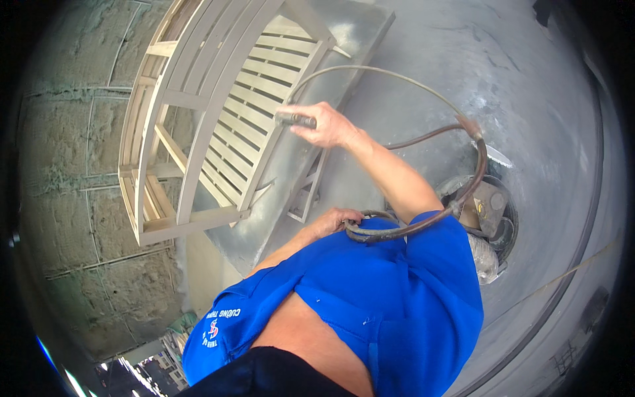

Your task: The person uses a spray gun to apply a light-colored coating to a wooden headboard frame. They move the spray gun steadily across the surface, covering the slats and frame edges while walking around the piece to reach different areas.

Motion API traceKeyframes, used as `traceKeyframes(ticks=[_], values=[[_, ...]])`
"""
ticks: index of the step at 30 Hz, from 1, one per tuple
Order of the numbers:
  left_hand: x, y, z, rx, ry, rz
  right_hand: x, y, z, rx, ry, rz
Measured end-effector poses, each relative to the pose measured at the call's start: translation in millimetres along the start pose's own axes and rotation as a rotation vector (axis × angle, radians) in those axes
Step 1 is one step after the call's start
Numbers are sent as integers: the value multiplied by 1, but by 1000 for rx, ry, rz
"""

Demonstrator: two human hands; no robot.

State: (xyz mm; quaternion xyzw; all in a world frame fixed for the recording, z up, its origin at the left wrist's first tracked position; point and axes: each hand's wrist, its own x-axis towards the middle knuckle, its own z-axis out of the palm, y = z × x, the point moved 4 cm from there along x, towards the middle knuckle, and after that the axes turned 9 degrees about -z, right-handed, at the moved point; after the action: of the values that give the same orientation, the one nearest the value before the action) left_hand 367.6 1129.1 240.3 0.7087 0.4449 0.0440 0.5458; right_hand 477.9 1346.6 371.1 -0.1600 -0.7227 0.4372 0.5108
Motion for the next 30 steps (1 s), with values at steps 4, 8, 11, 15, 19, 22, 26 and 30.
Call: traceKeyframes(ticks=[4, 8, 11, 15, 19, 22, 26, 30], values=[[-4, 4, 1, 28, 34, -7, 10, 9, -55, -259, 220, 25], [-5, 5, 0, -88, 1, -57, 27, 0, -105, -407, 451, 2], [-4, 8, -3, 4, 1, -18, 41, -19, -130, -487, 592, -90], [-1, 7, -5, 11, -22, -23, 59, -34, -135, -447, 513, -35], [4, 5, -3, 55, -51, 6, 58, -48, -110, -448, 288, -168], [6, 2, 2, 11, -57, 23, 37, -47, -85, -264, 161, -140], [9, -4, 9, -45, -10, 47, 2, -26, -58, -140, 205, 106], [6, -17, 15, -17, 72, 61, -16, 5, -45, -44, 380, 440]])
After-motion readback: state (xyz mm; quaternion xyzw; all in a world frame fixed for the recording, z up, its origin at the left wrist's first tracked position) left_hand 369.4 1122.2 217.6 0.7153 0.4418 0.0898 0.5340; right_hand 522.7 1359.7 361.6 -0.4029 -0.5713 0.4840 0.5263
